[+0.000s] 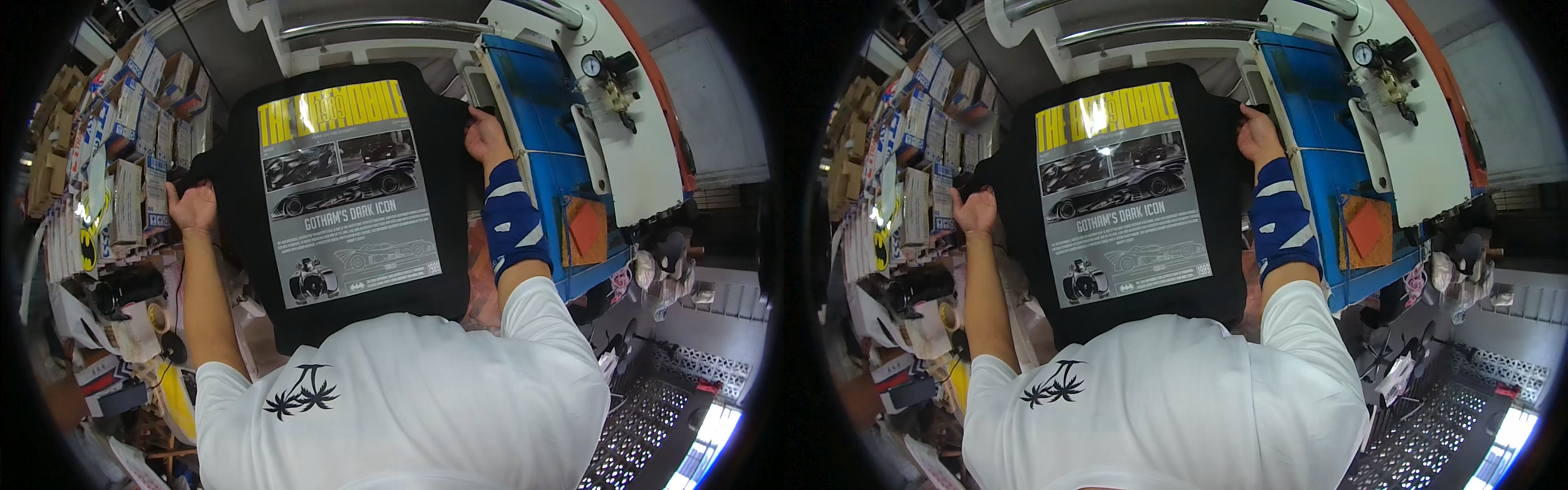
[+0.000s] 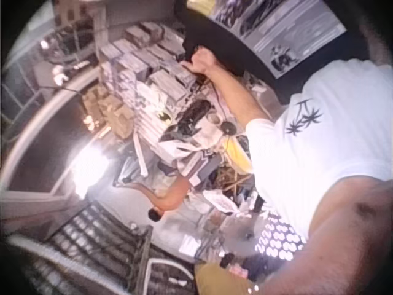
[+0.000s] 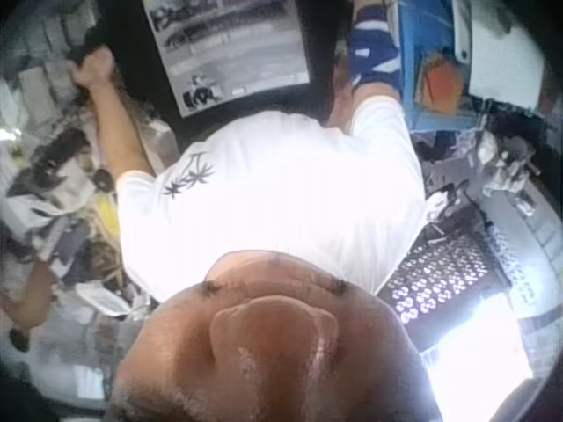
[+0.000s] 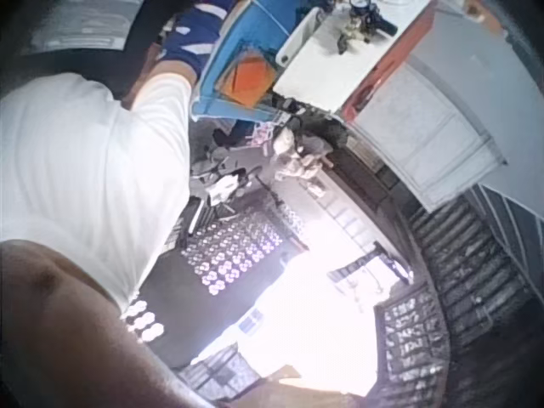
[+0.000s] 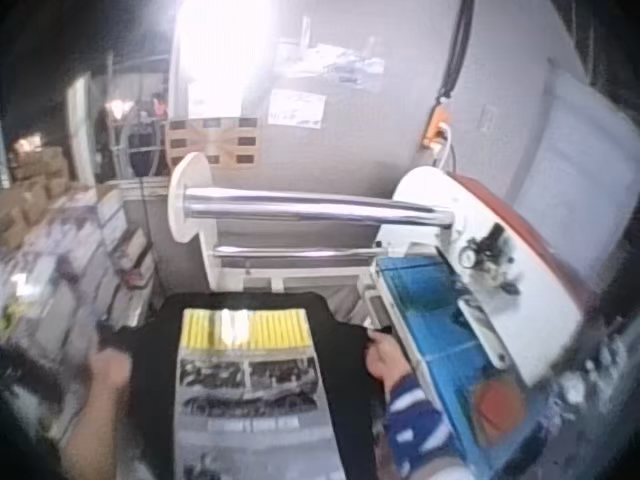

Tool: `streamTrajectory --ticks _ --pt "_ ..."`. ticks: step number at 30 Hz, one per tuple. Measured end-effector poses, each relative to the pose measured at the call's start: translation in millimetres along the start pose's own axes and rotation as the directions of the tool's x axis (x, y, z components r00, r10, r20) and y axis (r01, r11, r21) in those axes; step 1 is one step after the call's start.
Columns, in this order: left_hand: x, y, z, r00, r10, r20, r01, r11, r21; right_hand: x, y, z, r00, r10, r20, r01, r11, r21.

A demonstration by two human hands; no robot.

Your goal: The person places Batman and DC Comics transfer designs onto black t-shirts, aligns them on a heat press, and operates the machine to apply the graphics. The person handles multiple shirts and transfers, flipping shirts and repositioning materials between presses.

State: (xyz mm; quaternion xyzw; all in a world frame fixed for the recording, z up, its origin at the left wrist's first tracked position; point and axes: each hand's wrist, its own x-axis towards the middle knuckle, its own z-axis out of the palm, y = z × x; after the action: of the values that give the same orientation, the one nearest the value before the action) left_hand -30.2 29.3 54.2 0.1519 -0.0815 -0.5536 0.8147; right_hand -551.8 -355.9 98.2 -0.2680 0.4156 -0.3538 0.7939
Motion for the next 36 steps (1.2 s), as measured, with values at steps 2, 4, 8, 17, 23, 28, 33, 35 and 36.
streamTrajectory --ticks 2,4,8,17,23,28,33,35,36 --pt "2.0 4.6 -1.9 0.999 0.044 -0.016 -0.044 0.999 0.006 -6.1 -4.5 5.1 0.996 -0.014 -0.086 -0.003 0.982 -0.189" --pt "5.2 6.0 2.4 1.000 0.012 -0.017 -0.012 1.000 0.016 -9.5 -12.2 8.6 0.976 0.012 -0.218 -0.103 0.906 -0.410" --pt "1.8 7.7 9.1 0.996 -0.008 -0.087 0.012 0.999 0.050 -21.2 -19.3 24.8 0.953 -0.107 -0.285 -0.143 0.669 -0.729" --pt "-53.9 -54.0 -20.3 0.849 -0.316 -0.424 0.472 0.814 0.338 -71.0 44.4 -13.1 0.971 0.049 -0.236 -0.202 0.698 -0.687" --pt "-176.4 -130.1 -0.5 0.763 -0.326 -0.558 0.539 0.797 0.272 -202.9 134.7 -66.7 0.952 0.217 -0.216 -0.284 0.891 -0.355" --pt "-242.5 -103.3 -34.3 0.838 -0.200 -0.508 0.468 0.742 0.481 -234.9 158.5 -144.6 0.983 0.108 -0.149 -0.132 0.977 -0.166" --pt "-269.3 -60.8 -4.8 0.852 -0.107 -0.513 0.441 0.675 0.592 -264.9 131.1 -155.1 0.981 -0.012 -0.195 -0.022 0.985 -0.172" --pt "-273.5 -54.8 7.3 0.858 -0.068 -0.509 0.432 0.630 0.645 -271.3 128.0 -153.6 0.983 -0.047 -0.175 0.003 0.970 -0.243" --pt "-275.6 -54.1 10.6 0.861 -0.049 -0.506 0.428 0.606 0.670 -274.2 127.7 -152.4 0.984 -0.064 -0.164 0.017 0.960 -0.278"
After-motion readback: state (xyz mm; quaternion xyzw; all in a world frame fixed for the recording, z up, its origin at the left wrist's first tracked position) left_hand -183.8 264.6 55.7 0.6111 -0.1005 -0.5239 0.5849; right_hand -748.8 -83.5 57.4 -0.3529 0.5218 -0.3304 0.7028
